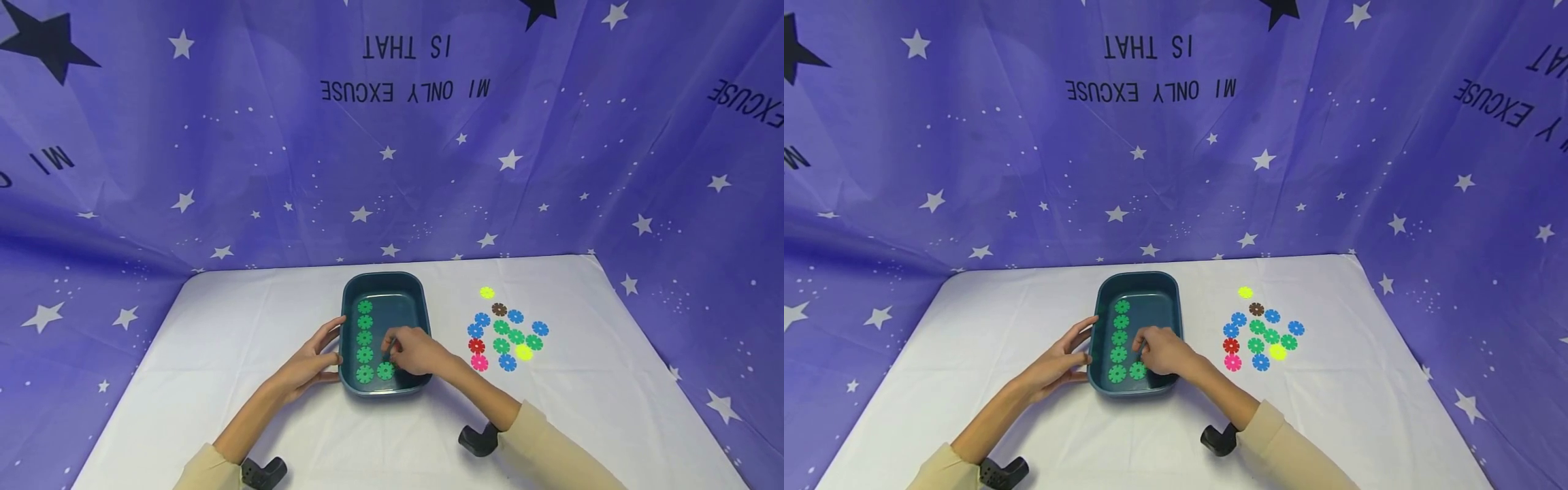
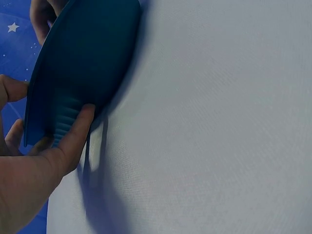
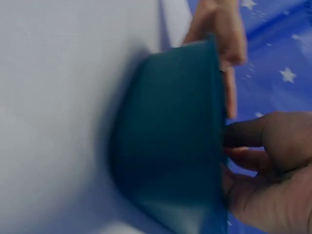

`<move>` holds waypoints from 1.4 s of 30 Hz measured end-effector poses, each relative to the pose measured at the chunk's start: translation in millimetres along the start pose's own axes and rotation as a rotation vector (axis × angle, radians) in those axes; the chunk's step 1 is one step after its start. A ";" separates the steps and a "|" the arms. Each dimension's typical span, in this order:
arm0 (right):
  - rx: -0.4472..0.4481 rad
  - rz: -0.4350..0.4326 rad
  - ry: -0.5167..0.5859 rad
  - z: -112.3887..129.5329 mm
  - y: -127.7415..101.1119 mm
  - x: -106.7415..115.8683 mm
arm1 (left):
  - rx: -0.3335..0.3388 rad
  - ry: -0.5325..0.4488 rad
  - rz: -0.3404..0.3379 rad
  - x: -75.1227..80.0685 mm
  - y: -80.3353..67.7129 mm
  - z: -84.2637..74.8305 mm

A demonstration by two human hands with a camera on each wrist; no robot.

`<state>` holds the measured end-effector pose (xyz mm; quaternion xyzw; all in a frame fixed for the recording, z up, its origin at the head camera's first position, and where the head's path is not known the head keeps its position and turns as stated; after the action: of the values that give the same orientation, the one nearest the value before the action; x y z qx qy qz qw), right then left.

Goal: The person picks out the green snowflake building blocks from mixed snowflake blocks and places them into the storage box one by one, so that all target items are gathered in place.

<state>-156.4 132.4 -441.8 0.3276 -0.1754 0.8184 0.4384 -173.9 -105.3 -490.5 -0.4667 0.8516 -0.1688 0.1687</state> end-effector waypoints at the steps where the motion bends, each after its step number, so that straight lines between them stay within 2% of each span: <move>1: 0.004 -0.009 0.054 -0.9 -3.0 5.3 | 0.000 -0.002 0.000 0.0 0.2 0.0; 5: -0.016 -0.044 0.276 -7.9 -21.0 30.2 | 0.004 -0.004 -0.001 -0.3 0.9 0.3; 9: -0.035 -0.095 0.362 -23.9 -47.5 56.6 | 0.005 -0.010 -0.003 -0.2 1.1 0.5; 13: -0.056 -0.164 0.330 -50.9 -79.5 79.0 | 0.004 -0.011 -0.004 0.0 0.9 1.6; 17: -0.118 -0.245 0.298 -84.1 -113.3 97.1 | 0.004 -0.013 -0.008 0.3 0.7 3.1; 25: -0.206 -0.389 0.169 -142.4 -168.8 117.8 | 0.001 -0.021 -0.003 0.9 -0.2 2.9; 33: -0.330 -0.438 0.122 -172.4 -188.0 116.5 | 0.001 -0.017 -0.006 1.3 0.6 1.0; 42: -0.387 -0.453 0.078 -180.0 -187.3 111.7 | 0.003 -0.008 -0.016 0.2 1.0 0.4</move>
<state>-114.1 406.9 -495.1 0.2373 -0.2336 0.6632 0.6703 -174.6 -105.0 -491.4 -0.4740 0.8468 -0.1698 0.1714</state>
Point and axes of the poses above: each hand's wrist, its own y-axis towards the middle knuckle, its own x-axis out of the back of the hand, z = x × y, the point moved 2 cm from there along y, towards the middle knuckle, and after that the axes turned 12 degrees about x, right-handed, at the moved point
